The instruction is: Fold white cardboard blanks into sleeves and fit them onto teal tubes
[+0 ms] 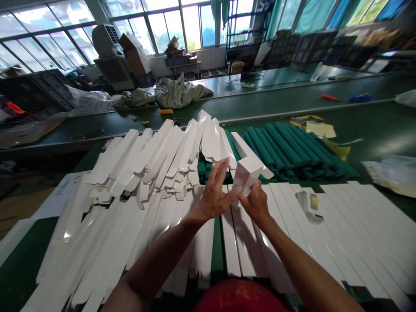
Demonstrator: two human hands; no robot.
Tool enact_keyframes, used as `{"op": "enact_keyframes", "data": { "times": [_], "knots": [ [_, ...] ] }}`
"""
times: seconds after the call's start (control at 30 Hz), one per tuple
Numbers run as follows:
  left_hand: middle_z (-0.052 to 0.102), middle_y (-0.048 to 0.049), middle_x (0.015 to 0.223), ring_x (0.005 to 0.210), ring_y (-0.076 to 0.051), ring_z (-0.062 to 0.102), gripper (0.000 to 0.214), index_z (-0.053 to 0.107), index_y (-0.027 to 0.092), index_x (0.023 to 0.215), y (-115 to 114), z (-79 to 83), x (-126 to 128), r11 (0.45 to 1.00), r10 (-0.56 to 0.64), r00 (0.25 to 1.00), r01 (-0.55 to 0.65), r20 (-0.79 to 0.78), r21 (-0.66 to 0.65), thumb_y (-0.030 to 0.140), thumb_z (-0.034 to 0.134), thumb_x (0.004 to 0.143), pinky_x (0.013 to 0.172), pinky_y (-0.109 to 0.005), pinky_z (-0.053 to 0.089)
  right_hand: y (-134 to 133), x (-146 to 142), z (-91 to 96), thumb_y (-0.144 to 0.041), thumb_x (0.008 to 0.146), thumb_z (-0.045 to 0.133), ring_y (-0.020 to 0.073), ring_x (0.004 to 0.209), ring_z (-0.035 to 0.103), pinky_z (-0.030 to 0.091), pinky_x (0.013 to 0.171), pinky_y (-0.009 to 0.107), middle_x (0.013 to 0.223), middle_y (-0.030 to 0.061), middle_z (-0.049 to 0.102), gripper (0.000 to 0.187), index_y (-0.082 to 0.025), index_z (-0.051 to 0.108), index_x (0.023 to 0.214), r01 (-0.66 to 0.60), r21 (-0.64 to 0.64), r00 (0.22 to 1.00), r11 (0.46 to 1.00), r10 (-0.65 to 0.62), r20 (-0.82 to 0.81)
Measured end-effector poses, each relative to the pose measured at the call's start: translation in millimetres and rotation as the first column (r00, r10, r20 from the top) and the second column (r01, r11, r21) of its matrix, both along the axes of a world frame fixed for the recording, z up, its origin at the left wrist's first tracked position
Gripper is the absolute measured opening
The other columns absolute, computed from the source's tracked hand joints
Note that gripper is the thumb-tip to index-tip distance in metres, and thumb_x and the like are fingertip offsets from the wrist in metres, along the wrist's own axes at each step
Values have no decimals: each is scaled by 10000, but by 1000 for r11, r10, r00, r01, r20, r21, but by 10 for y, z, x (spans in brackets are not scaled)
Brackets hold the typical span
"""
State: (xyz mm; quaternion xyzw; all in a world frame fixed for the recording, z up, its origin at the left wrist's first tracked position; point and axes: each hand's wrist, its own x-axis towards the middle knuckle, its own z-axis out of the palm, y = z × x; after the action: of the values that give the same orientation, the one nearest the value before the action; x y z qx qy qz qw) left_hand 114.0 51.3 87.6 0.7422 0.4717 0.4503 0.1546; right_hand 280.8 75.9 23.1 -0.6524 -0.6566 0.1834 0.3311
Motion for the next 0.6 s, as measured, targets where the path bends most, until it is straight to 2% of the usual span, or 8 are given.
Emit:
{"op": "enact_keyframes", "data": {
  "times": [0.03,0.1,0.17,0.23,0.3,0.4,0.47,0.6],
  "knots": [
    [444,-170,1377,1171,-246,545,630,280,178,1458,-94,-199,-44,985,160,987,-159,23,-61,416,511,922,942,-427,518,-5,39,35,-586,724,565,274,736,585,439,631,346,819,114,617,472,-193,429,947,61,-36,998,998,-61,-17],
    [535,-151,1202,1049,-222,583,536,362,127,1386,-361,-660,-138,874,412,902,-431,-129,-225,380,501,935,883,-391,530,-34,130,120,-658,677,591,267,700,588,424,589,325,796,98,625,544,-208,406,919,146,-82,987,986,-151,-55],
    [547,-147,1165,1081,-246,556,503,427,107,1336,-708,-1115,-196,794,338,820,-512,-462,-329,334,552,905,926,-404,498,-81,206,177,-692,665,593,266,713,599,426,575,317,818,99,637,571,-213,404,911,171,-127,980,977,-182,-81],
    [581,-151,1098,1019,-292,568,575,509,85,1276,-1069,-1473,-177,762,277,796,-523,-539,-382,263,709,767,898,-448,493,-132,232,175,-692,682,585,268,737,614,438,582,318,849,109,646,568,-205,423,927,155,-189,983,970,-171,-68],
    [556,-178,1201,1071,-342,542,729,491,105,1327,-1358,-1696,-77,737,253,762,-551,-596,-392,230,781,669,932,-509,454,-177,201,114,-661,709,579,276,761,630,450,603,325,878,123,653,566,-182,452,982,116,-256,992,960,-127,-26],
    [412,-217,1420,1202,-389,463,858,358,143,1453,-1547,-1824,131,718,208,659,-604,-723,-344,174,734,682,1003,-552,379,-231,84,-27,-611,748,557,302,821,650,464,636,340,926,156,662,596,-129,473,1090,30,-354,999,935,-22,27],
    [414,-218,1428,1189,-378,483,859,316,158,1480,-1531,-1822,213,673,201,644,-638,-738,-373,77,649,692,980,-524,403,-258,1,-116,-590,764,546,310,850,660,470,646,340,953,172,663,618,-103,471,1138,-16,-409,998,912,39,47],
    [564,-190,1291,1144,-328,551,910,269,129,1498,-1457,-1629,24,592,261,819,-554,-511,-585,-3,546,641,942,-441,471,-279,-99,-242,-558,798,523,326,916,664,482,700,354,1055,201,655,617,-83,466,1187,-73,-447,987,892,129,97]
  ]
}}
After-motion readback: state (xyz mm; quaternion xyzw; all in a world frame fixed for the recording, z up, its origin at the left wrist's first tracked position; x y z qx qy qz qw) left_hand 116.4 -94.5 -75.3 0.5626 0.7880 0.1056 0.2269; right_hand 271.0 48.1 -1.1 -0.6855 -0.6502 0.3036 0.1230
